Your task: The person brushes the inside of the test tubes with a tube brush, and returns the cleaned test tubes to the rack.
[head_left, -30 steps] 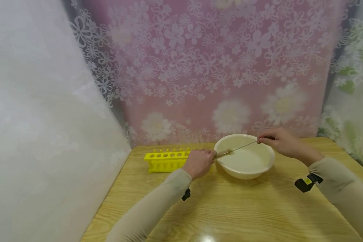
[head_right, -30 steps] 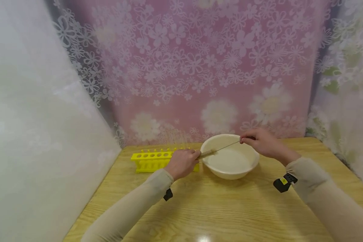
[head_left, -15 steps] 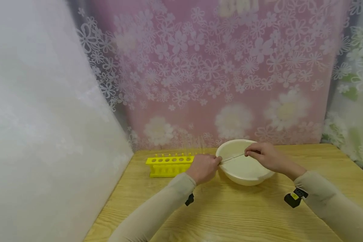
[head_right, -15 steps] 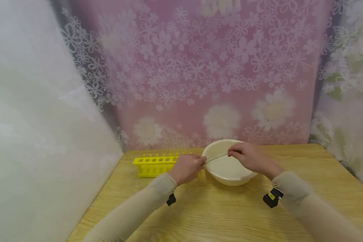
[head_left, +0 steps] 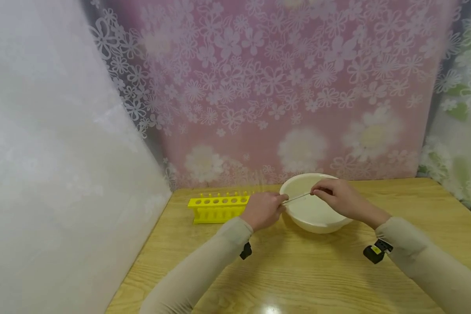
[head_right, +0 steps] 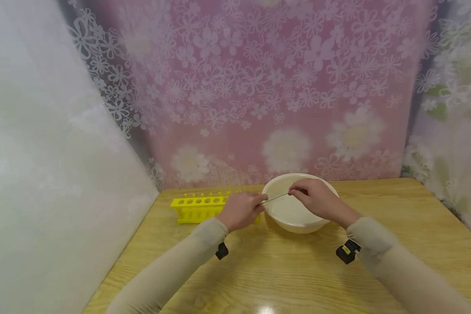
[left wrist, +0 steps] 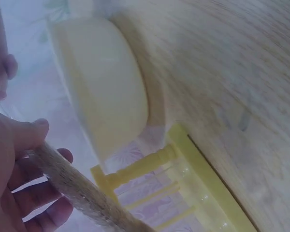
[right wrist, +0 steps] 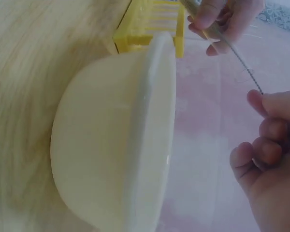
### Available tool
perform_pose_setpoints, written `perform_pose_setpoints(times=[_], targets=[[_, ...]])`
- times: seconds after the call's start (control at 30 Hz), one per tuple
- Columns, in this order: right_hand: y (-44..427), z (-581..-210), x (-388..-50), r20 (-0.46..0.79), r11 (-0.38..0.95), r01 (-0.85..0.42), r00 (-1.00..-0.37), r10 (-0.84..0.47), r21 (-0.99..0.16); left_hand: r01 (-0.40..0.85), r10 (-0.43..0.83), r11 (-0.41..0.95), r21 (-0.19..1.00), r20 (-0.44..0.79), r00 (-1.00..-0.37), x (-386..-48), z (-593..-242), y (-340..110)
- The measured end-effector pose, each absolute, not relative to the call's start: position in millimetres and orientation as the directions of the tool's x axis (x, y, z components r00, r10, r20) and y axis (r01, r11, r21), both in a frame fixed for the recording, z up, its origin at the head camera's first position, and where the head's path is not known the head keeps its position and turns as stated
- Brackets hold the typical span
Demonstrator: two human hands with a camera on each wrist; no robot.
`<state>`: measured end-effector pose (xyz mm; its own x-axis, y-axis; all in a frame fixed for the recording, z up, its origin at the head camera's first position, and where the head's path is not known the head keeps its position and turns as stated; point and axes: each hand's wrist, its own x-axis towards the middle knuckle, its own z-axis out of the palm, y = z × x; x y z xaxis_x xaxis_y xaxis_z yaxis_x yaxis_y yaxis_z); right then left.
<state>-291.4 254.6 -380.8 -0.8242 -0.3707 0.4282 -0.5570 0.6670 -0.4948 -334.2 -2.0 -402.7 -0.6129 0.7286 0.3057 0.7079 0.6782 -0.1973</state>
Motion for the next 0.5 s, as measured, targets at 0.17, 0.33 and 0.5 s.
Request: perform_pose_setpoints(times=[0.17,0.33,0.5], targets=[[258.5,-380.6,-289.8,0.505,0.684,-0.598,-0.779,-0.373,-0.418,0.745,0.729,0.666,-0.033,0.238,-0.641,-333.8,-397.1,-7.3],[263.7,-376.5,-285.5,0.64,0.718,-0.656,-0.658,-0.396,-0.231,0.752,0.732,0.641,0.156,0.173,-0.659,-336.8,-390.1,-15.1],[263.5,-371.7,-287.6,0.744,0.674,-0.739,-0.462,-0.484,-0.021,0.745,0.74,0.623,0.238,0.128,-0.66,-336.3,-383.9,-22.4]])
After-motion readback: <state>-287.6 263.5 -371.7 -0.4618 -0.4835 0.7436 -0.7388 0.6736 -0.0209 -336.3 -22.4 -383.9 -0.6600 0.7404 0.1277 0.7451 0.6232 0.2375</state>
